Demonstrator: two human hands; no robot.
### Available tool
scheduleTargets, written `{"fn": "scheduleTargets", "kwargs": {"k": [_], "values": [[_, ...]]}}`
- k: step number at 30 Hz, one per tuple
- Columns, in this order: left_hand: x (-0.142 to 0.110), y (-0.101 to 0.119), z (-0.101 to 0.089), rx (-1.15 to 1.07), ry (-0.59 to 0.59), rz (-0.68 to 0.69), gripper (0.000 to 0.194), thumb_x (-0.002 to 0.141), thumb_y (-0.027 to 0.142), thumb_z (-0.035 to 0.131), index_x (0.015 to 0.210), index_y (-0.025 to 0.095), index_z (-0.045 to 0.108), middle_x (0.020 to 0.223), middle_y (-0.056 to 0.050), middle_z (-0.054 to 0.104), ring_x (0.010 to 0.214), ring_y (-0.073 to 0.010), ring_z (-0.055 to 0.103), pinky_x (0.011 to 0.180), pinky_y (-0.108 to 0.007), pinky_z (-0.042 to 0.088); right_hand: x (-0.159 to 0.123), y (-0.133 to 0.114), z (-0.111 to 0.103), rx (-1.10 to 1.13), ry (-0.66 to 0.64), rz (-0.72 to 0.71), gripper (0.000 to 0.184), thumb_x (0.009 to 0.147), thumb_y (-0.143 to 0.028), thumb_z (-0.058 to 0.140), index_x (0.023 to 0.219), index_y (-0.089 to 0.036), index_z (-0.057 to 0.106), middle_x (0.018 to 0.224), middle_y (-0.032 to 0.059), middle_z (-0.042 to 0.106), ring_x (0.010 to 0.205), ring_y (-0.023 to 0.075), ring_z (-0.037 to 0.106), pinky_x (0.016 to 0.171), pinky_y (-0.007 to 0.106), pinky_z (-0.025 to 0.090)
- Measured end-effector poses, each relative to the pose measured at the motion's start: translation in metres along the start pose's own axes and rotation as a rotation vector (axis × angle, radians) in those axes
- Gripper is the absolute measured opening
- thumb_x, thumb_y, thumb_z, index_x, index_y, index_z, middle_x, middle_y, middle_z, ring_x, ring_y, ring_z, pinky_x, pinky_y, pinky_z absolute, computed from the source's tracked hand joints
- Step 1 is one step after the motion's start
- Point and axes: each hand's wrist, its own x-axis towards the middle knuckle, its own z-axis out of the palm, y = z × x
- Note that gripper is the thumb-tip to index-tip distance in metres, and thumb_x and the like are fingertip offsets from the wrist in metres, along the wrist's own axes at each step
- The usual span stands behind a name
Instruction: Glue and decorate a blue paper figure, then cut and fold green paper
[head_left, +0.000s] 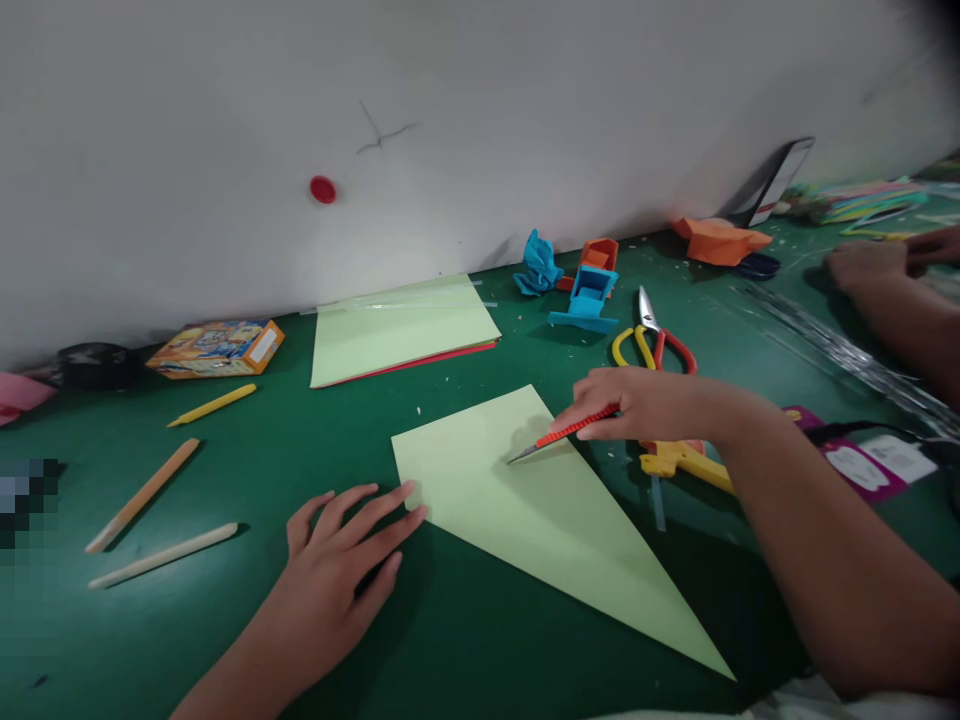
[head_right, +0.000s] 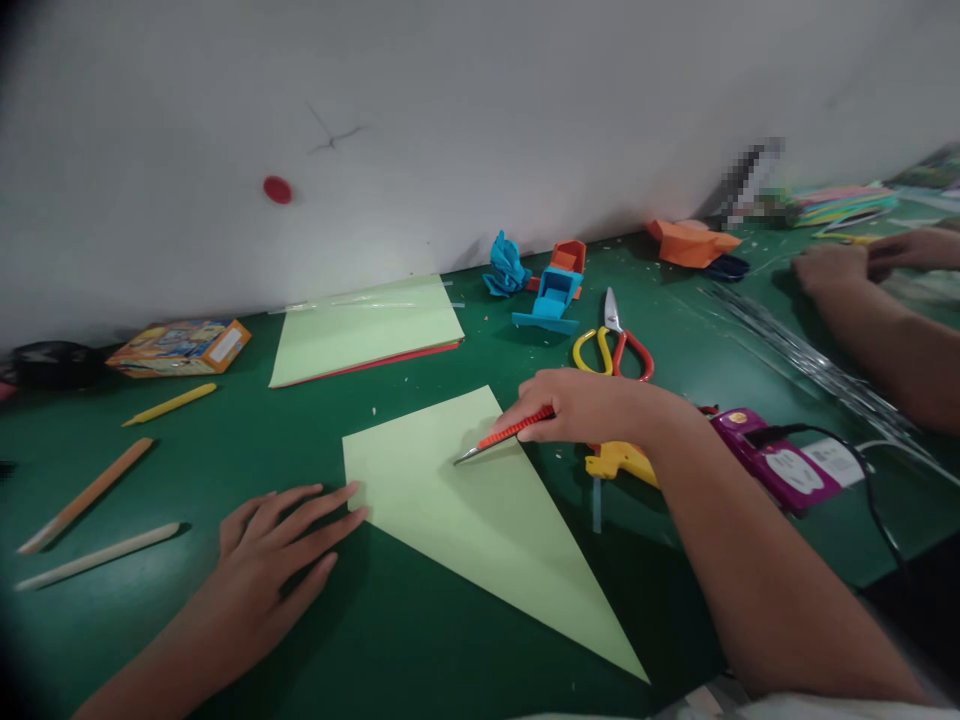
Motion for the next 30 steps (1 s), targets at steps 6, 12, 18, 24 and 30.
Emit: {"fn": "scheduleTargets", "kwargs": {"k": [6,12,18,24,30], "values": [[0.0,0.001,-0.001,0.014,-0.021,-0.007,0.053,0.105,0.028,0.047,0.152,0.05,0.043,0.16,0.006,0.047,0.141,-0.0333,0.045,0.109,-0.059,0.034,0.001,0.003,0.0,0.022,0.007,0.049,0.037,0.101,-0.048,0.052,0.132,-0.039,0.071,0.115,0.0062,0.059,0.1,0.0243,0.056,0.087,0.038,0.043],[-0.001,-0.001,0.0,0.042,-0.059,-0.022,0.052,0.105,0.03,0.043,0.153,0.051,0.041,0.161,0.007,0.046,0.143,-0.0337,0.042,0.11,-0.06,0.035,0.002,0.003,0.0,0.0,0.014,0.037,0.036,0.099,-0.045,0.052,0.13,-0.043,0.072,0.109,0.0045,0.06,0.095,0.0238,0.057,0.086,0.037,0.043],[-0.001,-0.001,0.001,0.031,-0.03,-0.013,0.051,0.104,0.03,0.046,0.151,0.049,0.046,0.159,0.007,0.049,0.141,-0.0319,0.046,0.113,-0.056,0.035,0.002,0.005,0.0,0.021,0.01,0.074,0.036,0.097,-0.049,0.055,0.13,-0.046,0.071,0.108,0.0036,0.059,0.091,0.022,0.058,0.08,0.034,0.045],[-0.001,-0.002,0.001,0.046,-0.046,-0.024,0.051,0.105,0.031,0.043,0.152,0.052,0.043,0.16,0.009,0.046,0.143,-0.0334,0.043,0.11,-0.06,0.037,0.001,0.007,0.0,0.033,0.031,0.042,0.038,0.097,-0.049,0.055,0.13,-0.045,0.071,0.104,0.0038,0.061,0.091,0.0227,0.058,0.078,0.034,0.045],[-0.002,-0.002,0.002,0.028,-0.032,-0.029,0.051,0.104,0.031,0.045,0.152,0.05,0.045,0.159,0.006,0.048,0.142,-0.0334,0.045,0.112,-0.06,0.037,0.002,0.012,0.001,0.001,0.041,0.022,0.035,0.097,-0.049,0.056,0.128,-0.045,0.072,0.103,0.0035,0.061,0.092,0.0225,0.058,0.082,0.035,0.043]]}}
